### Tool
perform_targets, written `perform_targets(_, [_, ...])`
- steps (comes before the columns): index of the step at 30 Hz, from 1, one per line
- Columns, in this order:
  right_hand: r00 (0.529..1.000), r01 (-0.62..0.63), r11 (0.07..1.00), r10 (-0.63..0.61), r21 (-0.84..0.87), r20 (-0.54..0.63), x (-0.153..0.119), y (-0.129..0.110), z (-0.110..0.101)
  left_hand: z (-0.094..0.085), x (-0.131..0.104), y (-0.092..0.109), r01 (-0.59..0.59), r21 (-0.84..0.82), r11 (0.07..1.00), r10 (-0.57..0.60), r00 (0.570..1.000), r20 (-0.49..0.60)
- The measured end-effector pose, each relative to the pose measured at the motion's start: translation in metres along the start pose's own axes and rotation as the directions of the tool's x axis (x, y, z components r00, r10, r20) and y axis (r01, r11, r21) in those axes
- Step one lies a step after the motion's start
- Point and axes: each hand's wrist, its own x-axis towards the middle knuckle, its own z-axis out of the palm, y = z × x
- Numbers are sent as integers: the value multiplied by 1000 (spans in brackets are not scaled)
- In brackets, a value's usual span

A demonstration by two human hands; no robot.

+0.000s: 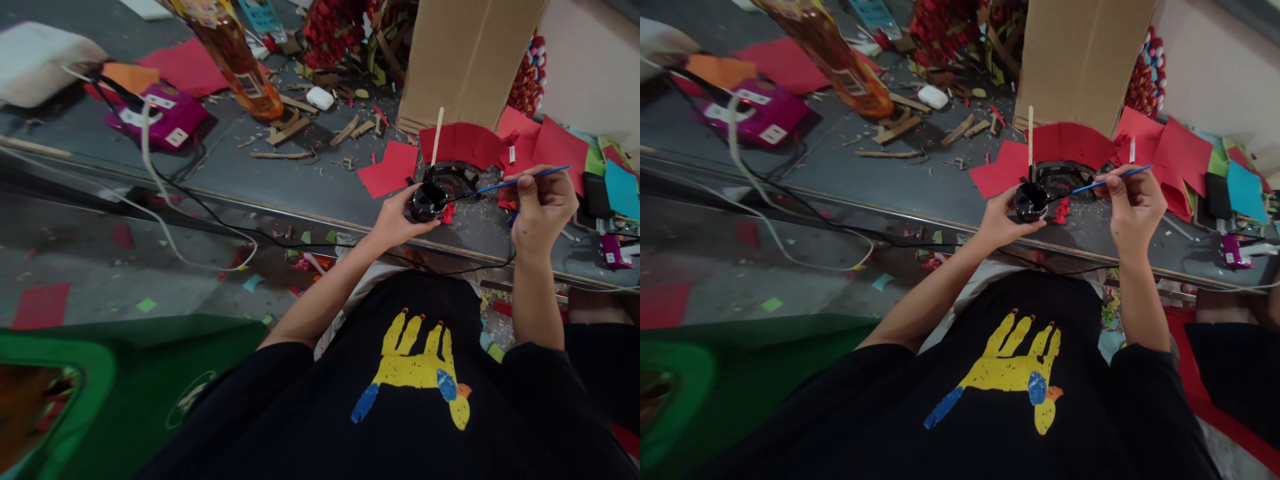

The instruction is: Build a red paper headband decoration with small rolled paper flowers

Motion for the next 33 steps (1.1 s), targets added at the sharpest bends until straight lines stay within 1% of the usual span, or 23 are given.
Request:
perform_targets(8, [1000, -9, 1000, 9, -27, -18, 2, -6, -5, 0, 0, -1, 7, -12, 1000, -7, 1000, 0])
perform_targets(12, [997, 3, 1000, -3, 7, -77, 2, -12, -3, 1, -1, -1, 11, -18, 1000, -11, 1000, 4])
perform_targets(16, [996, 31, 998, -27, 49, -90, 3, -14, -2, 1, -1, -1, 9, -5, 1000, -9, 1000, 3])
perform_targets(21, [991, 105, 993, -100, 49, -90, 6, -10, -4, 1, -1, -3, -6, 3, 1000, 6, 1000, -4])
perform_targets(24, [991, 117, 991, -112, 58, -76, 8, -8, -5, 1, -1, -3, -6, -5, 1000, 6, 1000, 1])
perform_targets(28, [982, 165, 981, -153, 104, -115, 11, -5, -5, 1, -1, -4, -5, -20, 1000, 5, 1000, -4])
perform_targets(33, [986, 149, 983, -139, 105, -96, 12, 9, -1, 2, -1, -4, 1, -13, 1000, -1, 1000, -15])
